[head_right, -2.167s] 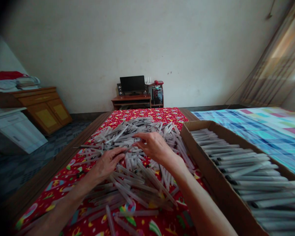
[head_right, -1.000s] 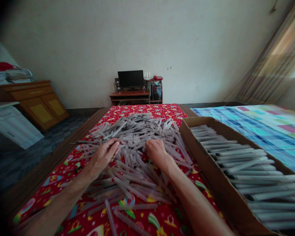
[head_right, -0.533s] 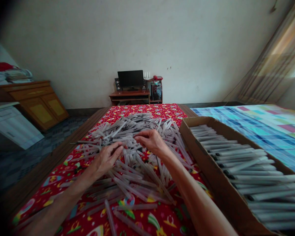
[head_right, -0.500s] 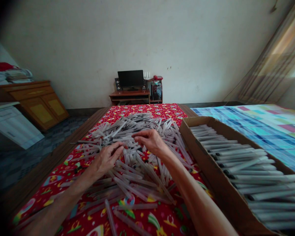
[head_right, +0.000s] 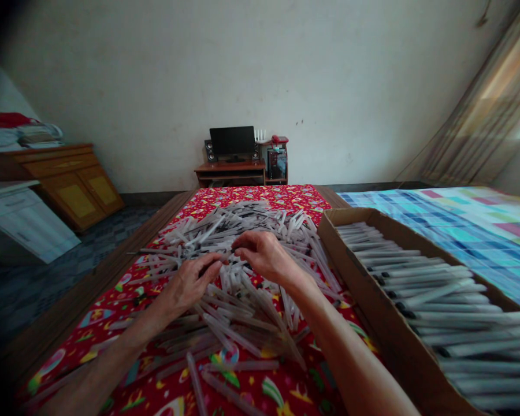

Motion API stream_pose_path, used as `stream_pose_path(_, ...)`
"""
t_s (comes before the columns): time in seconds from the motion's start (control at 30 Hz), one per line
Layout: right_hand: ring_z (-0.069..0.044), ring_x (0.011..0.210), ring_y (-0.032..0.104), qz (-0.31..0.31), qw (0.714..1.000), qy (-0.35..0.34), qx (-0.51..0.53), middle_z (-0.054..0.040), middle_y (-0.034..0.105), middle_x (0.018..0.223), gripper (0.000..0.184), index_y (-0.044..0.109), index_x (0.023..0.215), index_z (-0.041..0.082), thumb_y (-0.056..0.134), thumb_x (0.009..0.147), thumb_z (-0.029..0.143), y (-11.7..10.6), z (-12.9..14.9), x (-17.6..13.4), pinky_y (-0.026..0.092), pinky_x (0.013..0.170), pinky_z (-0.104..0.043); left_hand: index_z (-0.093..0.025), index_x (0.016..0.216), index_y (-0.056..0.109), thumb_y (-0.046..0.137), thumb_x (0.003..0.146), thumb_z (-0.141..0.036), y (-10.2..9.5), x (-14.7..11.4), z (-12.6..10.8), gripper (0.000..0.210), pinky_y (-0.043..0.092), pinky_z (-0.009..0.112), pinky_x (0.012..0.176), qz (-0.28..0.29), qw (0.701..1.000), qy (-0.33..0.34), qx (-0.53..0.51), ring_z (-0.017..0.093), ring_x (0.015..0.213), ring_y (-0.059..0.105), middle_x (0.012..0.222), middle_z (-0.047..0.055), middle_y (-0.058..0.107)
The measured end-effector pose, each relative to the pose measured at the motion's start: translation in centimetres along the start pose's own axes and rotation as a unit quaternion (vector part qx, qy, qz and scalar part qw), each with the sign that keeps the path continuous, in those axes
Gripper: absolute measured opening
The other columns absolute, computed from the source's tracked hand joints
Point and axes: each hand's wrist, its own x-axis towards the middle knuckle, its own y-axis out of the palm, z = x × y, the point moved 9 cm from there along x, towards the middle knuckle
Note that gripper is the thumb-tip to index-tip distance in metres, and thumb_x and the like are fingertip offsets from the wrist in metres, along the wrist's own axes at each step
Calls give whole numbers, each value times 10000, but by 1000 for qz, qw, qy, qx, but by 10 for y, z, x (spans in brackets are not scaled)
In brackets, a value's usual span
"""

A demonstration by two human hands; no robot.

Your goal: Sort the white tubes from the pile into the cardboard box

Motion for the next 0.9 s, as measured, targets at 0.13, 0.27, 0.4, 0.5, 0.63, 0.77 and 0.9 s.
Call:
stream_pose_path(0.13,-90,629,544,-11,1000,-10,-19,-19,637,720,183,649,875,121,532,768,213,-5,5,0,386,580,-182,-153,958,608,374,891,-288,-1,0,-1,278,428,248,679,-3,1000,5,7,173,751,626,832,60,680)
stream_pose_path(0.27,-102,667,564,-1,1000,-18,-24,-28,656,762,189,660,880,124,526,774,205,-3,8,-1,397,609,-189,-156,962,608,381,888,-281,0,-1,-1,269,433,258,701,-5,1000,9,11,182,780,632,857,66,685)
stream_pose_path(0.4,-98,662,564,2,999,-24,-40,-27,660,765,180,663,872,126,520,784,192,0,13,-1,393,622,-184,-156,967,614,388,885,-271,0,-1,-2,266,442,261,701,-9,1000,19,16,184,774,637,869,74,692)
stream_pose_path(0.5,-85,628,541,-9,997,-35,-69,-17,641,719,159,652,842,125,514,803,195,2,18,-2,362,596,-171,-161,961,627,406,879,-273,0,-1,0,260,451,259,687,-19,999,17,20,183,756,641,862,72,698)
stream_pose_path(0.63,-65,522,424,-45,982,-58,-175,2,548,594,269,597,714,125,441,878,271,7,23,-6,266,524,-192,-170,971,642,423,876,-295,-1,-2,3,269,462,265,697,-32,999,14,19,185,761,646,879,74,703)
stream_pose_path(0.77,-63,474,314,-62,966,-44,-246,17,446,511,428,548,611,129,345,925,337,12,17,-7,190,506,-234,-169,973,651,435,872,-289,-1,-1,4,267,465,265,696,-33,999,15,16,186,751,650,870,75,708)
stream_pose_path(0.9,-66,495,366,-19,989,-32,-140,20,484,556,378,606,801,123,357,914,384,12,12,-4,231,495,-197,-162,964,654,441,869,-281,-3,0,6,262,470,264,681,-35,999,0,11,185,729,652,862,73,711)
